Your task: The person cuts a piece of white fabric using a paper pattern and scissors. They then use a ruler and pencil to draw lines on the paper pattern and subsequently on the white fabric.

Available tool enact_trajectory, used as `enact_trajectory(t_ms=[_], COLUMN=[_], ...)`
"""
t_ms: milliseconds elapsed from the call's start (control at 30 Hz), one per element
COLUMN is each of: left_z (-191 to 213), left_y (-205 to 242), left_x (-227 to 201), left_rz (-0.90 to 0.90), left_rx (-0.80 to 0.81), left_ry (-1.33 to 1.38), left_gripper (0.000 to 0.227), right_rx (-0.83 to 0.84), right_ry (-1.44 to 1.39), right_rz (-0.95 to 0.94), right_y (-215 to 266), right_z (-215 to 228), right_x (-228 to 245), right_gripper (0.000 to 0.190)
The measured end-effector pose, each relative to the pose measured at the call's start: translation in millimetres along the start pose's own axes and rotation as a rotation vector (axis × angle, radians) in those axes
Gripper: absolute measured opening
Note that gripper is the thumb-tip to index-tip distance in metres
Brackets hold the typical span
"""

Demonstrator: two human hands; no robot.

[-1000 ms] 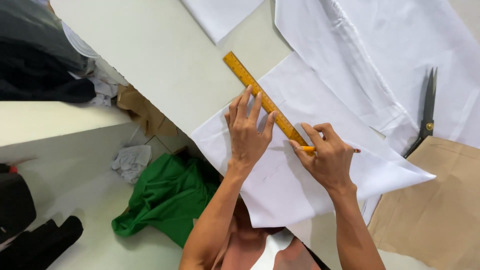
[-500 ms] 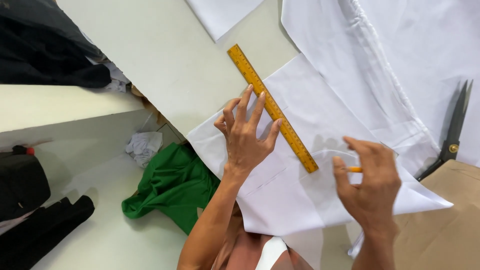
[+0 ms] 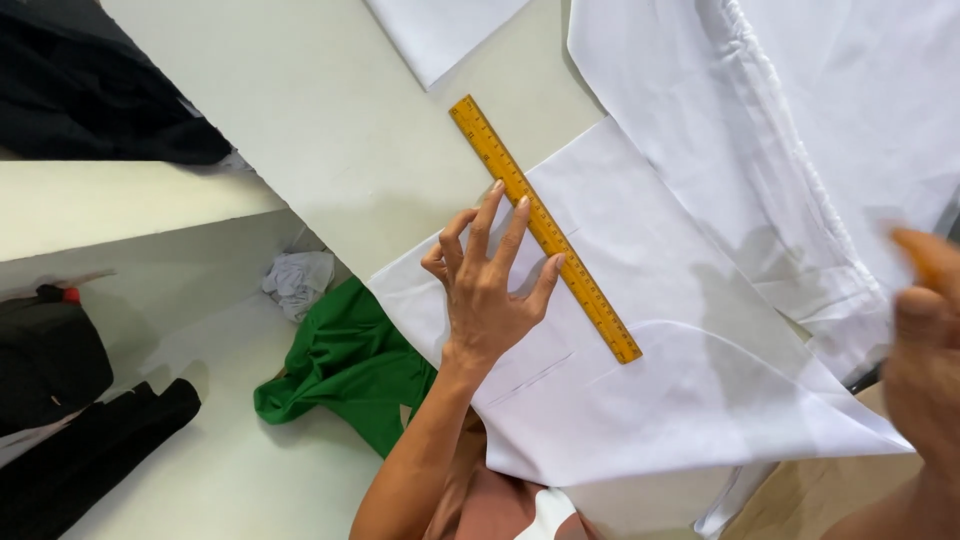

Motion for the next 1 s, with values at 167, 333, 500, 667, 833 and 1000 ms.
enact_trajectory(t_ms=[167, 333, 500, 667, 833, 1000], left_z=[-1, -1, -3, -4, -4, -5], left_y=[1, 1, 2, 3, 2, 2], left_x=[2, 1, 2, 3, 3, 3], left_rz=[0.013, 0.011, 0.020, 0.031, 0.032, 0.039], left_rx=[0.020, 0.029, 0.024, 0.036, 0.016, 0.028], left_ry=[-0.013, -0.027, -0.017, -0.007, -0.004, -0.008], left_gripper=[0.055, 0.055, 0.057, 0.057, 0.055, 0.056], right_rx=[-0.060, -0.118, -0.078, -0.056, -0.052, -0.071], right_ry=[0.287, 0.598, 0.674, 0.654, 0.645, 0.626], right_rz=[0.301, 0.322, 0.317, 0.346, 0.331, 0.369], right_y=[-17, -31, -40, -42, -41, -40], right_z=[-12, -15, -18, -17, -16, -16], right_x=[57, 57, 55, 57, 51, 55], right_gripper=[0.024, 0.013, 0.018, 0.019, 0.018, 0.014])
Point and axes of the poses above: each hand's wrist, its own y-axis away from the middle knuckle, its own z-axis out of the back of the hand, x = y × z, the point moved 8 cm from there along -y, towards the middle knuckle, and after that the axes turned 4 degrees about x, right-handed, at the moved point
